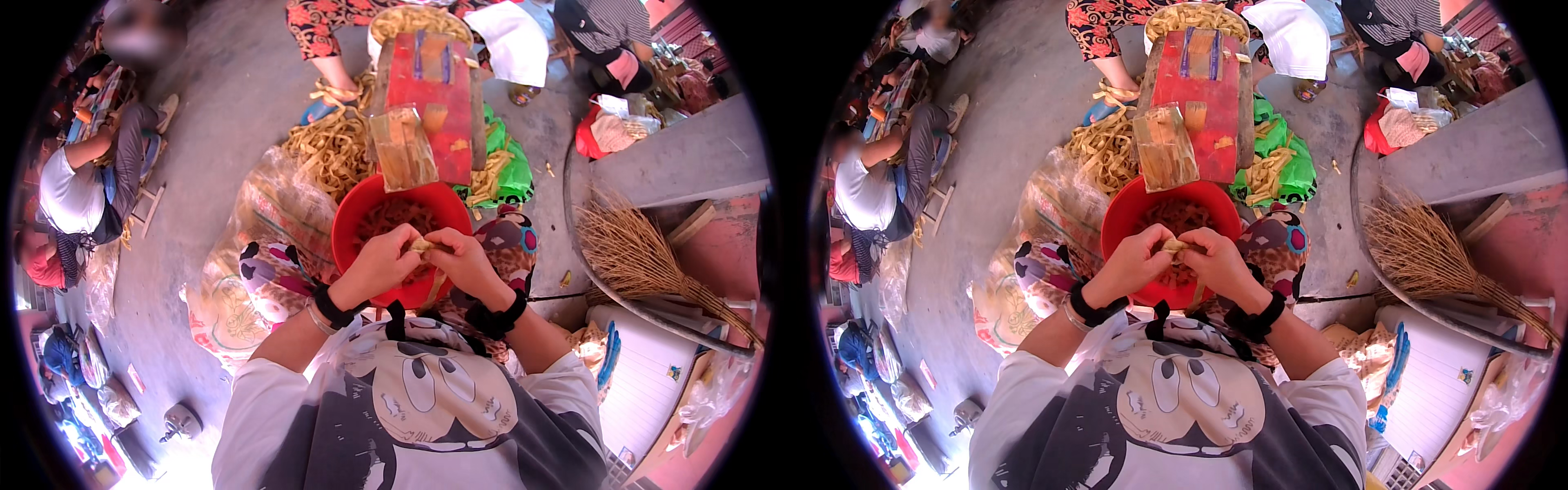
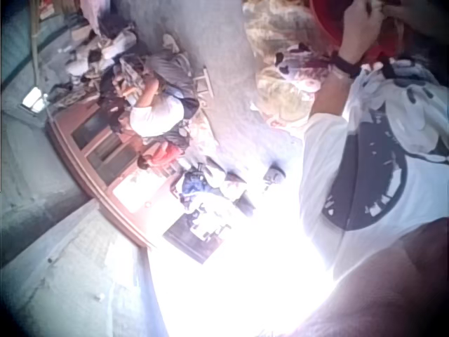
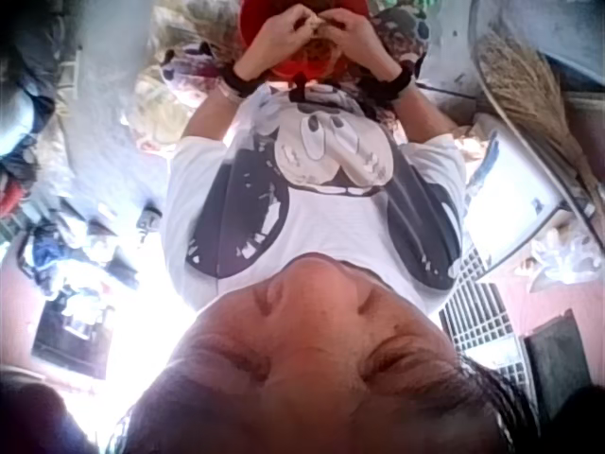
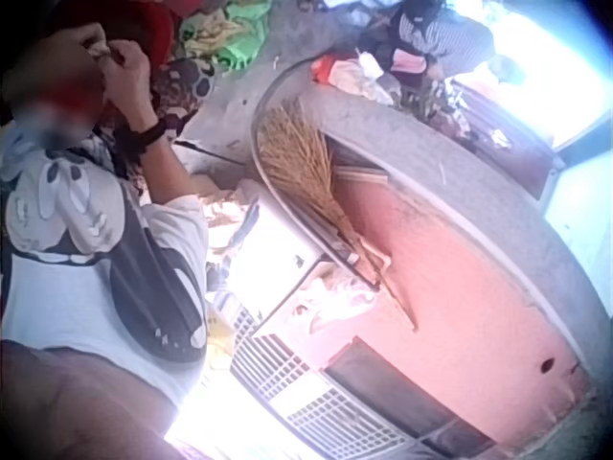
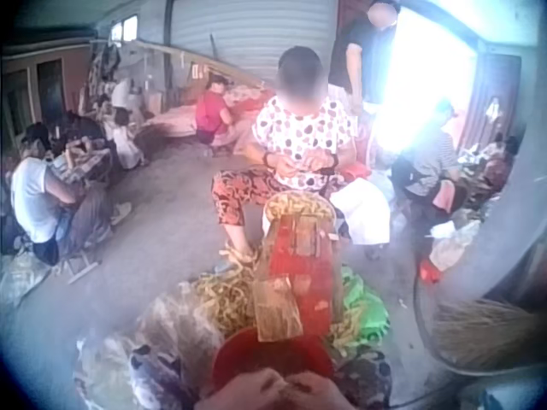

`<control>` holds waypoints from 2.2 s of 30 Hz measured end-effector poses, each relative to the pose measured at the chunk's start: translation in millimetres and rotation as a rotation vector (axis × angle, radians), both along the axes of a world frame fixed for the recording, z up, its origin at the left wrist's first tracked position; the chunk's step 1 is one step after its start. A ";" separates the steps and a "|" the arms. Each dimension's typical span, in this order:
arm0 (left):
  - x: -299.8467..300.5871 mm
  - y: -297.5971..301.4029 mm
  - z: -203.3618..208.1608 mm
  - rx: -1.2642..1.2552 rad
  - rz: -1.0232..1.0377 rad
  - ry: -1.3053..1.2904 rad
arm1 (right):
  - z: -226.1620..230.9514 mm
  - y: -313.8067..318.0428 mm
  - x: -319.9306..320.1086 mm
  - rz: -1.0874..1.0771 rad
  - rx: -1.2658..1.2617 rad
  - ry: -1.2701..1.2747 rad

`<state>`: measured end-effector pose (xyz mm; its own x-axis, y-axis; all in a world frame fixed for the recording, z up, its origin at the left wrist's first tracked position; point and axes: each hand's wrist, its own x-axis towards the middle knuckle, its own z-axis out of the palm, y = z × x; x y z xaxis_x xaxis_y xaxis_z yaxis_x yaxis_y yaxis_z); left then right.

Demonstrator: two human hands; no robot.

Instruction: The person tears long yellow vegetable strips into smaller pieces by hand and places them into a red bowl.

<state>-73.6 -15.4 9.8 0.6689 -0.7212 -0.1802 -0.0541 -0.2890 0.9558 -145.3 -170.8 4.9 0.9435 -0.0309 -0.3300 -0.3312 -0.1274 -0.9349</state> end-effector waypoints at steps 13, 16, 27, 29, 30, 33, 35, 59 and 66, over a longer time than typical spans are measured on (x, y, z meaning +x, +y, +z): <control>-0.2 11.3 1.7 -0.041 -0.048 -0.012 | 20.8 -15.9 4.4 0.102 0.504 0.278; 3.0 16.5 3.3 0.044 -0.035 0.071 | 33.5 -22.4 9.7 0.122 0.413 0.387; 13.1 15.2 5.1 -0.293 0.053 0.823 | 20.3 -30.0 18.9 0.159 0.370 0.309; 12.6 9.9 8.6 -0.254 0.008 0.877 | 21.4 -23.2 23.1 0.201 0.314 0.293; 12.1 8.3 9.3 -0.216 -0.040 0.932 | 26.1 -20.2 25.7 0.233 0.298 0.257; 11.7 7.4 2.9 -0.221 0.040 0.964 | 24.8 -19.5 28.1 0.259 0.312 0.238; 10.4 10.2 -8.1 -0.299 0.064 1.009 | 24.2 -23.3 29.5 0.255 0.345 0.257; 57.7 -4.3 -16.1 0.427 0.027 -0.848 | -17.2 -54.7 70.2 -0.215 -0.452 -0.089; 43.1 2.5 4.4 0.003 0.142 -1.061 | 19.4 -10.4 40.4 0.103 0.383 0.153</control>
<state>-30.4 -12.9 14.2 0.5626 -0.6252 0.5409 -0.8229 -0.3606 0.4392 -105.0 -181.2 24.2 0.8744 0.2135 -0.4356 -0.4735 0.1802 -0.8622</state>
